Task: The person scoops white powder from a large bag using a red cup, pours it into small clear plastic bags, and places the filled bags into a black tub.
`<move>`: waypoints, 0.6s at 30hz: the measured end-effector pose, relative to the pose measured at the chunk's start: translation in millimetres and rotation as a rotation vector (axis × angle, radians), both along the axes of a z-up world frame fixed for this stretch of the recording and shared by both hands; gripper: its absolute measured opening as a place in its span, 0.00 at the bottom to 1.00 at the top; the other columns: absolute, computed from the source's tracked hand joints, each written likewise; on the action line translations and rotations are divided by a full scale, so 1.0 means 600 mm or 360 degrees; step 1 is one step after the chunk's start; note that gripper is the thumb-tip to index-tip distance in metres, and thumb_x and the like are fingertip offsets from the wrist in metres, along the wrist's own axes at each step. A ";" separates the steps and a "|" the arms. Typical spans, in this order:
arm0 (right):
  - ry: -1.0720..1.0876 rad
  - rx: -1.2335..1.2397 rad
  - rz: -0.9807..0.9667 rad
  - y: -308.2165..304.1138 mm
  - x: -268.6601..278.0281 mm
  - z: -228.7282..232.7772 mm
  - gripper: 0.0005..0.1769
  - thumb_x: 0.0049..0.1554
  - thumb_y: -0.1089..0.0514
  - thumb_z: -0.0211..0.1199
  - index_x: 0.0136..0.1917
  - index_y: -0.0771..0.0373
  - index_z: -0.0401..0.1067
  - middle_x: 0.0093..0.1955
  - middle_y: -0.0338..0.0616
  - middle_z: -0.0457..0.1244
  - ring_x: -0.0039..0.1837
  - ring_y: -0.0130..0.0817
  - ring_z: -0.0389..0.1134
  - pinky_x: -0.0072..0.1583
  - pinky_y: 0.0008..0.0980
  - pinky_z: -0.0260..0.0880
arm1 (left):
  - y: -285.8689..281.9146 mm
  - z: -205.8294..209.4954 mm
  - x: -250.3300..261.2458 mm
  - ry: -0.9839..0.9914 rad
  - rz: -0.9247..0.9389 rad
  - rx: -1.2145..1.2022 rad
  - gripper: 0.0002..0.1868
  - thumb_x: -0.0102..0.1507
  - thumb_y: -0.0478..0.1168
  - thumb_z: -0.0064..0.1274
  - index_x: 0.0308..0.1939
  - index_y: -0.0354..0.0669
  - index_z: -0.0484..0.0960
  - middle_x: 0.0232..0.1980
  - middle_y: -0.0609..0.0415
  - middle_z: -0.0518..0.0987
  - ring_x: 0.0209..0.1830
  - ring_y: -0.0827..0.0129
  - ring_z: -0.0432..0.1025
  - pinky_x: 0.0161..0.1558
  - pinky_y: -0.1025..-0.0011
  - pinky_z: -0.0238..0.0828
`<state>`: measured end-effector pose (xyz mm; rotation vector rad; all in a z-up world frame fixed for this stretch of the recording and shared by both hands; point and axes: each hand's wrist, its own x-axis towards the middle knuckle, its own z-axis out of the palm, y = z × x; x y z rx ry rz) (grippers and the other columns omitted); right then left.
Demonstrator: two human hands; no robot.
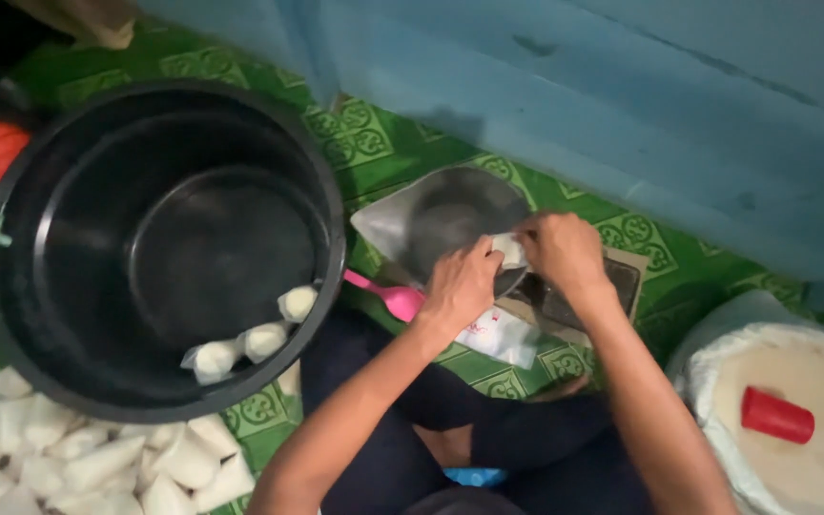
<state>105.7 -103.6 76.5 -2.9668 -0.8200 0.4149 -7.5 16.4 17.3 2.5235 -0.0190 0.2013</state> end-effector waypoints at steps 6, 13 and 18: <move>-0.0102 0.0036 -0.0061 0.049 -0.074 0.142 0.11 0.49 0.44 0.62 0.44 0.42 0.81 0.38 0.42 0.71 0.45 0.55 0.72 0.47 0.55 0.73 | 0.125 0.152 -0.081 -0.0127 0.0094 -0.0023 0.06 0.61 0.39 0.47 0.38 0.48 0.79 0.37 0.54 0.70 0.27 0.43 0.75 0.33 0.51 0.74; 0.0057 0.0205 0.0195 0.211 -0.212 0.300 0.13 0.50 0.48 0.60 0.44 0.50 0.82 0.37 0.45 0.70 0.45 0.49 0.70 0.45 0.45 0.65 | 0.273 0.286 -0.226 -0.0317 0.0101 0.0307 0.04 0.61 0.36 0.53 0.31 0.45 0.78 0.36 0.53 0.69 0.31 0.58 0.71 0.28 0.59 0.67; 0.0195 0.0586 0.0643 0.327 -0.252 0.261 0.09 0.52 0.56 0.67 0.45 0.61 0.82 0.36 0.45 0.71 0.38 0.28 0.70 0.38 0.36 0.62 | 0.372 0.280 -0.327 -0.0202 0.0177 0.0240 0.05 0.64 0.37 0.54 0.34 0.41 0.78 0.38 0.55 0.70 0.33 0.59 0.72 0.34 0.61 0.72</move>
